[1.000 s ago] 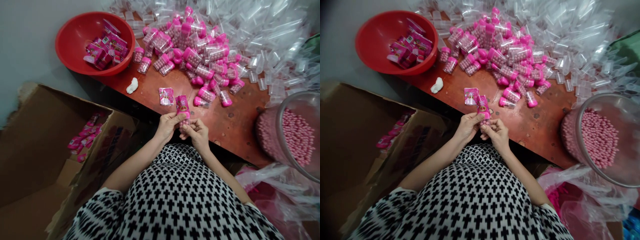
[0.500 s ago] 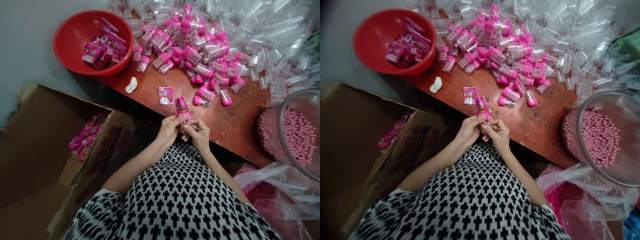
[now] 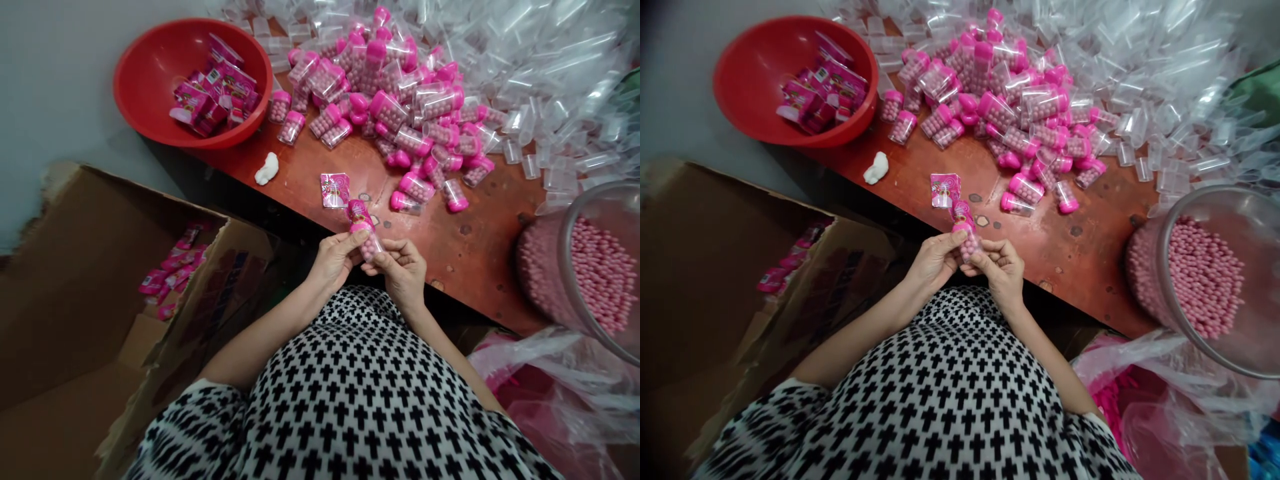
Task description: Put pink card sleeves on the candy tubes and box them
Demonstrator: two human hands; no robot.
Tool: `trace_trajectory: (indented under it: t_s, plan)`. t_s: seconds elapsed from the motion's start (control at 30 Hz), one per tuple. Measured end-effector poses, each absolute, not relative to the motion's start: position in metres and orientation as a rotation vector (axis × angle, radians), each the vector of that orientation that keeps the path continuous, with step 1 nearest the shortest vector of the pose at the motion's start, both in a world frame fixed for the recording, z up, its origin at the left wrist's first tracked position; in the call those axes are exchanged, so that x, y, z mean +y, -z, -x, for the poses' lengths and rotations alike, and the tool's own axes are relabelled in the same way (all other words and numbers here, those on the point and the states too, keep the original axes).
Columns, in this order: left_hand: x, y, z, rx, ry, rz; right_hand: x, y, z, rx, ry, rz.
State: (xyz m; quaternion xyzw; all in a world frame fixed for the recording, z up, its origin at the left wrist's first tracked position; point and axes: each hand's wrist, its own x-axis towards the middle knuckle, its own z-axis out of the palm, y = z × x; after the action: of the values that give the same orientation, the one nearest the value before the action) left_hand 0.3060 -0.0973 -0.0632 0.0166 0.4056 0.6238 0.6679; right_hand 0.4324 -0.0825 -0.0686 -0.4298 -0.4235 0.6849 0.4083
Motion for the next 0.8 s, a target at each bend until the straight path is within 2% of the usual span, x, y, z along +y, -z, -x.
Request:
trace_trajectory:
  t_s: [0.23,0.8]
  plan:
    - [-0.0989,0.0586,-0.3079,0.85,-1.539,-0.034,-0.0871,0.0659,-0.428,-1.107,-1.628,1.129]
    - [-0.0951,0.0558,-0.3057,0.827,-1.567,-0.022,-0.0896,0.0639,-0.4273,-1.171,-1.519,1.139]
